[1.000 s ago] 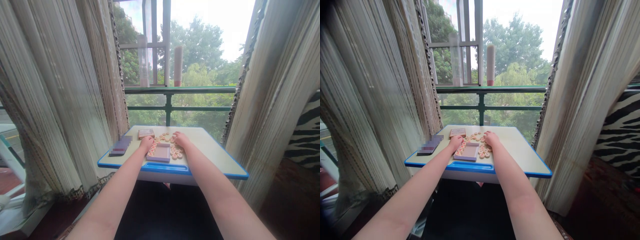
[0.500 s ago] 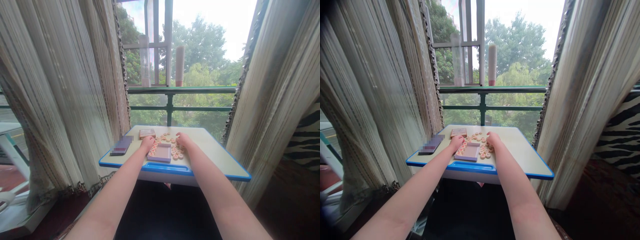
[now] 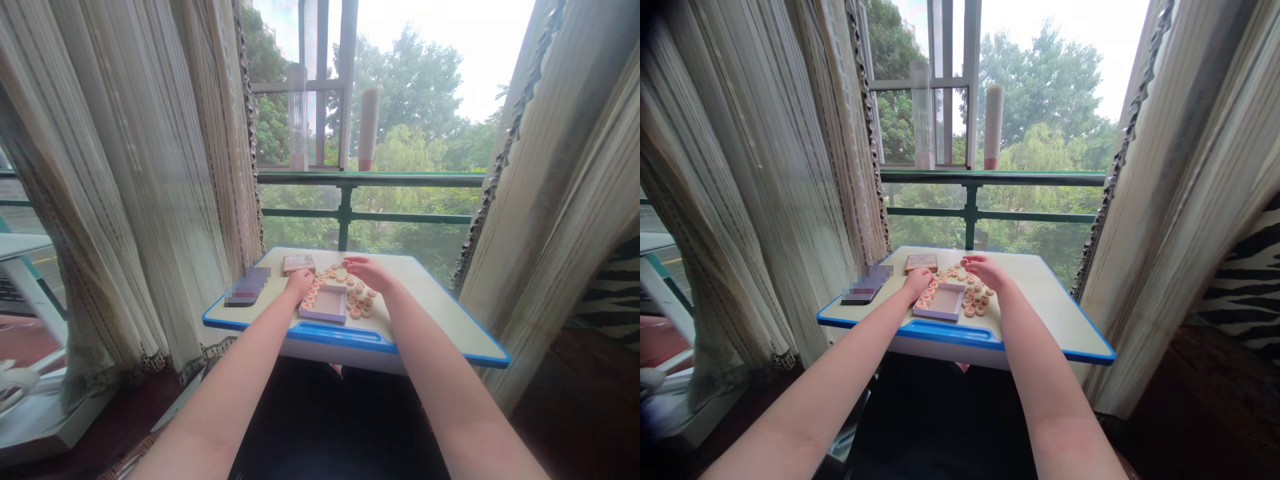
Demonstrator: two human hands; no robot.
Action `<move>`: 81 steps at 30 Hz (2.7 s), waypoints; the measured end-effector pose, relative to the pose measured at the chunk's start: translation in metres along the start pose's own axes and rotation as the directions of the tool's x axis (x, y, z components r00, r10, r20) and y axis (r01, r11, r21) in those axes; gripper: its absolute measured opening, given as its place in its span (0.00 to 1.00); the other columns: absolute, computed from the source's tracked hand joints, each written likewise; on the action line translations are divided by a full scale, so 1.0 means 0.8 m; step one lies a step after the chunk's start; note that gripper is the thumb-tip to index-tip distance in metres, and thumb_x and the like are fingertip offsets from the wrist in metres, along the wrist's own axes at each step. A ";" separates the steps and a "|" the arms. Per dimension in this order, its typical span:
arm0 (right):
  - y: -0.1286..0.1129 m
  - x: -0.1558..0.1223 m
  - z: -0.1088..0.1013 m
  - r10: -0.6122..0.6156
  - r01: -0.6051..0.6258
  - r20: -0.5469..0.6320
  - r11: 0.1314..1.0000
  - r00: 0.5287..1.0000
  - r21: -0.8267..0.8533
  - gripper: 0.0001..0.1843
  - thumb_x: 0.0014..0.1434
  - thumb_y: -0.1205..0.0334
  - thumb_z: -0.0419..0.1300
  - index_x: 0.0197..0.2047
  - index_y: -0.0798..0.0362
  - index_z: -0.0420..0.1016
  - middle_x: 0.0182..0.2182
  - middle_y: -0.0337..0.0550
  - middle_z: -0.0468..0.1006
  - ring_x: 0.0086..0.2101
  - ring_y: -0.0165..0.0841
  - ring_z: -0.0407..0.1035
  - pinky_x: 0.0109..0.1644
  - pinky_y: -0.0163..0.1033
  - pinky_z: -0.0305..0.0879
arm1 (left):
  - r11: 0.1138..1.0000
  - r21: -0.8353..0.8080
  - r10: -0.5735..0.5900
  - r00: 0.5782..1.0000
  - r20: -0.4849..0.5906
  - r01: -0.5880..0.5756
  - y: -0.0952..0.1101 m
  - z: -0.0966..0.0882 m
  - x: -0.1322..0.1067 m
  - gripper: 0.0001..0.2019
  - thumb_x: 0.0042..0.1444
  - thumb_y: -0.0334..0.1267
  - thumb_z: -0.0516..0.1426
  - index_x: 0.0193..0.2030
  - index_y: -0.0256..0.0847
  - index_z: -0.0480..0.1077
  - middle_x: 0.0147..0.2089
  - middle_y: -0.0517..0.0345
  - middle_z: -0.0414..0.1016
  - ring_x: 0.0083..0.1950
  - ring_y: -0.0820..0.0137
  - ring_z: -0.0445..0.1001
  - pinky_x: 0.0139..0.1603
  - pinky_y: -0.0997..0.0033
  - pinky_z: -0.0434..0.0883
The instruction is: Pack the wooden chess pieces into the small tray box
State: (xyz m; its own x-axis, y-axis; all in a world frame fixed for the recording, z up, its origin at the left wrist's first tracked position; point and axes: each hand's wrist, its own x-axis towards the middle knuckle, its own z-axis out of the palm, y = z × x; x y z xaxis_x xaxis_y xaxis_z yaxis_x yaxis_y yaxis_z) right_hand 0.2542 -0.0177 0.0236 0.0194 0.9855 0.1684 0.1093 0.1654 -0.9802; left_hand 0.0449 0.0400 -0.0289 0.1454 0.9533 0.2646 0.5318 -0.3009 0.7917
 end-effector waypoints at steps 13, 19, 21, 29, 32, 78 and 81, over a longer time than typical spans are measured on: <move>-0.001 -0.008 0.045 -0.032 0.093 0.243 0.965 0.969 -0.246 0.11 0.45 0.68 0.63 0.35 0.56 0.76 0.31 0.42 0.78 0.32 0.29 0.70 0.36 0.33 0.65 | 0.999 0.027 0.019 1.000 0.000 -0.019 0.000 -0.001 0.003 0.07 0.46 0.31 0.50 0.23 0.37 0.69 0.27 0.56 0.73 0.31 0.70 0.69 0.33 0.73 0.63; 0.005 -0.010 0.057 -0.066 0.299 0.356 0.693 0.932 -0.656 0.07 0.45 0.63 0.63 0.31 0.53 0.79 0.29 0.39 0.78 0.31 0.30 0.69 0.34 0.33 0.62 | 0.999 0.036 0.022 1.000 0.006 -0.022 -0.002 -0.001 0.004 0.08 0.47 0.32 0.50 0.23 0.37 0.68 0.25 0.57 0.72 0.30 0.71 0.68 0.31 0.74 0.62; 0.004 -0.011 0.055 -0.047 0.311 0.367 0.637 0.929 -0.705 0.07 0.47 0.62 0.63 0.31 0.53 0.79 0.29 0.39 0.78 0.30 0.31 0.69 0.34 0.33 0.62 | 0.999 0.034 0.019 1.000 0.007 -0.019 -0.002 0.000 0.004 0.08 0.47 0.32 0.50 0.23 0.37 0.68 0.26 0.56 0.72 0.30 0.71 0.68 0.31 0.74 0.62; -0.005 -0.016 0.053 -0.021 0.328 0.372 0.521 0.928 -0.788 0.09 0.50 0.59 0.61 0.32 0.52 0.80 0.33 0.42 0.77 0.32 0.32 0.68 0.34 0.34 0.62 | 1.000 0.021 0.003 1.000 0.008 -0.003 0.001 -0.003 0.000 0.08 0.47 0.32 0.49 0.24 0.38 0.69 0.28 0.56 0.73 0.32 0.70 0.68 0.32 0.73 0.62; -0.008 -0.020 0.050 0.047 0.279 0.368 0.564 0.929 -0.777 0.10 0.48 0.62 0.61 0.35 0.50 0.80 0.34 0.40 0.77 0.33 0.32 0.69 0.34 0.32 0.62 | 1.000 0.019 -0.001 1.000 0.010 0.001 0.003 -0.004 -0.001 0.08 0.46 0.32 0.49 0.24 0.38 0.69 0.28 0.56 0.73 0.32 0.69 0.68 0.32 0.73 0.62; 0.010 -0.015 0.063 -0.039 0.231 0.233 0.366 0.972 -0.902 0.10 0.50 0.54 0.62 0.35 0.48 0.76 0.30 0.40 0.76 0.27 0.30 0.66 0.26 0.32 0.54 | 1.000 0.028 0.012 1.000 -0.012 -0.012 0.000 0.001 0.003 0.07 0.46 0.31 0.51 0.23 0.37 0.69 0.25 0.58 0.72 0.29 0.72 0.68 0.30 0.74 0.62; 0.010 -0.016 0.065 -0.032 0.217 0.220 0.358 0.975 -0.908 0.11 0.51 0.51 0.61 0.34 0.49 0.75 0.31 0.41 0.76 0.28 0.31 0.66 0.27 0.32 0.55 | 1.000 0.022 0.008 1.000 -0.016 -0.008 0.000 0.001 0.003 0.07 0.46 0.31 0.51 0.23 0.37 0.69 0.24 0.58 0.71 0.28 0.72 0.67 0.29 0.74 0.62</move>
State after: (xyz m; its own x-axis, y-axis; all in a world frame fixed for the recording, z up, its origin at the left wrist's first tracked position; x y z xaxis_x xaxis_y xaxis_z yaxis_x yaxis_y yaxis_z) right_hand 0.2032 -0.0271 0.0085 -0.2031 0.9638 0.1726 0.9460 0.2386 -0.2196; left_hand 0.0460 0.0421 -0.0289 0.1362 0.9503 0.2800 0.5490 -0.3077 0.7771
